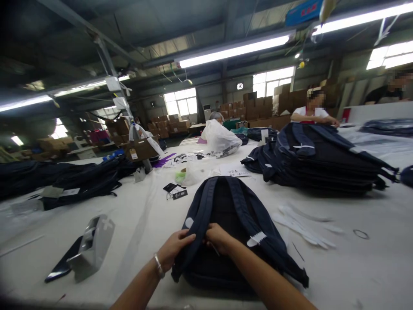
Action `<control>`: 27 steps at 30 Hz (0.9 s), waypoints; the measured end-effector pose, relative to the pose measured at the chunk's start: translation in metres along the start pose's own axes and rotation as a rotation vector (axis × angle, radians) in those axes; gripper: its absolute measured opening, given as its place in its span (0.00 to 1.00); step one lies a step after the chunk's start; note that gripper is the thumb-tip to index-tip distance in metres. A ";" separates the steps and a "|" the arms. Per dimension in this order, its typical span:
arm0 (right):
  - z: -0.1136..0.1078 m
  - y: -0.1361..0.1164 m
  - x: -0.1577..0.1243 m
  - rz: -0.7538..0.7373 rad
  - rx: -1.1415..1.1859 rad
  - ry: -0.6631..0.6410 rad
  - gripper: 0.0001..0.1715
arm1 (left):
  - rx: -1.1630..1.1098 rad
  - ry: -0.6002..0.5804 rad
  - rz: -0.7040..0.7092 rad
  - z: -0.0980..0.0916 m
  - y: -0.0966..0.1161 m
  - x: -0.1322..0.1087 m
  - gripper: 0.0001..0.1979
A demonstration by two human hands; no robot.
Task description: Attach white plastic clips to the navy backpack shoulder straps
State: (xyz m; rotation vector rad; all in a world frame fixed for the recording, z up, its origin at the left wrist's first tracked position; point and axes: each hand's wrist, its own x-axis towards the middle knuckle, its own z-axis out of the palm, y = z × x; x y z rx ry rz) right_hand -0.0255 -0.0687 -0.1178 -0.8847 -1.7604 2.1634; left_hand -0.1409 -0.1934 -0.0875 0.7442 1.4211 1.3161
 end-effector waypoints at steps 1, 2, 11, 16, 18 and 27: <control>-0.002 0.000 0.001 0.016 0.016 -0.015 0.09 | -0.010 0.026 0.009 -0.001 -0.003 0.001 0.20; -0.003 0.000 0.002 0.034 0.030 -0.033 0.10 | -0.026 0.054 0.006 -0.003 -0.005 0.002 0.20; -0.009 0.006 0.003 0.054 0.095 -0.124 0.03 | -0.069 0.024 -0.004 -0.008 -0.010 0.005 0.23; -0.013 0.001 -0.017 -0.027 0.093 -0.128 0.12 | 0.059 0.128 0.070 -0.005 -0.011 0.001 0.23; -0.019 -0.003 -0.028 -0.055 0.057 -0.087 0.18 | 0.119 0.172 0.114 -0.008 -0.014 0.002 0.22; -0.032 -0.013 -0.032 -0.207 -0.071 -0.161 0.23 | 0.393 0.218 0.298 -0.011 -0.013 0.003 0.16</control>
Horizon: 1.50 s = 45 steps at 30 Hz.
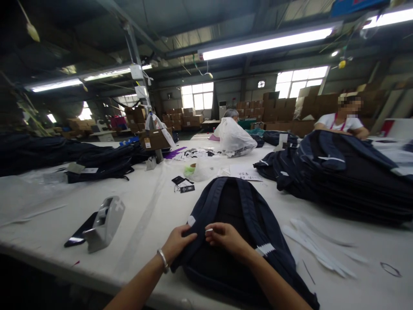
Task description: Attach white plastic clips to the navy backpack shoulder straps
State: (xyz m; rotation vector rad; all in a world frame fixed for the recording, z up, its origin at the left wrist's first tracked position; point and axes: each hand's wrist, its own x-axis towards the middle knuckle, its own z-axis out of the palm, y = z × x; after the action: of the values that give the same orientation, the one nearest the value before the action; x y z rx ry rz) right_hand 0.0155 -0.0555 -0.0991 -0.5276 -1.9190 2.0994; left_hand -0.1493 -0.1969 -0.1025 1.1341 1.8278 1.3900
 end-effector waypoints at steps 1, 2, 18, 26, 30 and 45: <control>0.001 0.001 0.005 -0.082 -0.133 0.031 0.19 | 0.040 0.018 0.022 0.000 0.001 -0.001 0.15; 0.004 0.001 0.009 -0.173 -0.274 0.072 0.16 | 0.086 0.040 0.036 0.001 0.001 -0.001 0.14; 0.030 0.019 0.057 -0.173 -0.428 0.254 0.18 | -0.013 0.401 0.023 0.009 -0.014 0.007 0.19; 0.032 0.013 0.057 -0.141 -0.353 0.229 0.19 | 0.068 0.447 0.082 0.016 -0.015 0.002 0.14; 0.029 0.020 0.062 -0.142 -0.304 0.189 0.19 | 0.186 0.422 0.138 0.017 -0.011 -0.002 0.12; 0.032 0.023 0.058 -0.293 -0.506 0.325 0.11 | -0.016 0.281 0.062 0.006 -0.007 0.016 0.15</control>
State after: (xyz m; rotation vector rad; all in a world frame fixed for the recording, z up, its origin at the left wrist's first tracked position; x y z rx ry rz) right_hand -0.0495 -0.0629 -0.1250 -0.5949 -2.1628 1.2599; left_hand -0.1536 -0.1808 -0.1106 1.0377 1.9825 1.6666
